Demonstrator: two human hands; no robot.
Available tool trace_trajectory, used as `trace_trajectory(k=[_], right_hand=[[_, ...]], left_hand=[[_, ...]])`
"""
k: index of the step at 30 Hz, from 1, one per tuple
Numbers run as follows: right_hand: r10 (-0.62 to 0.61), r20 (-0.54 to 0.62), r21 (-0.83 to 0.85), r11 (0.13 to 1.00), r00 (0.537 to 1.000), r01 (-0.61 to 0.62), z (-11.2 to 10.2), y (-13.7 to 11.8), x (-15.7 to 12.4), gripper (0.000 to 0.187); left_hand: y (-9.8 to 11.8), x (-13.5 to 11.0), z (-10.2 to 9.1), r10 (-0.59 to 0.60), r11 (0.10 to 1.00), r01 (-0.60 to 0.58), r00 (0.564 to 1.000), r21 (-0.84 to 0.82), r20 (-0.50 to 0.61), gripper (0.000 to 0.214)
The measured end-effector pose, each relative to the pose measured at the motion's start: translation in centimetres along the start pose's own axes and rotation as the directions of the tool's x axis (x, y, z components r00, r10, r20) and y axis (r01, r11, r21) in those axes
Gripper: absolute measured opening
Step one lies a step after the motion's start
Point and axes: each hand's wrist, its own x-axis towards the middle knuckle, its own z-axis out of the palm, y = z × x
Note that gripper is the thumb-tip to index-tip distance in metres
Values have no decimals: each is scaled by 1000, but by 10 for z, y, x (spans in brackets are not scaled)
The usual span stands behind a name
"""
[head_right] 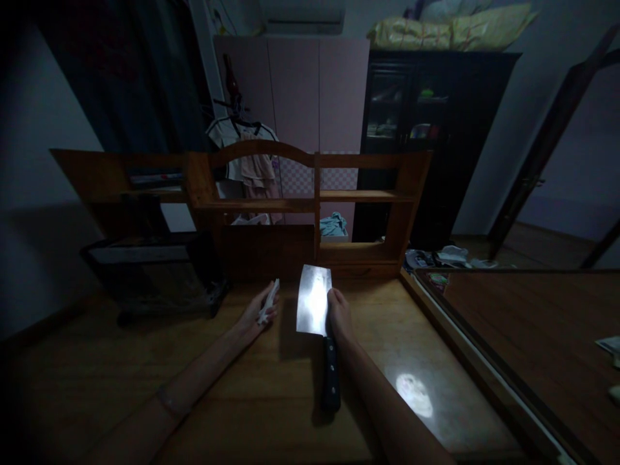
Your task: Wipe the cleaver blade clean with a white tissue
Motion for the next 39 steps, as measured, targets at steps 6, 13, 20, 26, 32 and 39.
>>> trace_trajectory(k=[6,13,20,26,32,39], right_hand=[[-11,-6,-14,1000,1000,11,1,-2,-2,29],[-24,17,-24,999,1000,24,1,0,-1,30],[-5,3,-24,1000,1000,5,0,4,2,30],[0,15,-17,1000,1000,0,1,4,2,32],[-9,8,-21,1000,1000,9,0,5,2,31],[-1,-3,-33,999,1000,1,-1,6,2,33]], left_hand=[[3,-13,10,98,958,-91,995,271,-12,55],[5,-17,14,153,939,-137,988,315,-27,65],[0,-12,10,210,925,-198,978,323,-2,64],[3,-12,11,163,971,-173,984,167,73,64],[7,-17,15,196,969,-202,979,141,59,56],[8,-15,11,187,977,-197,976,80,114,57]])
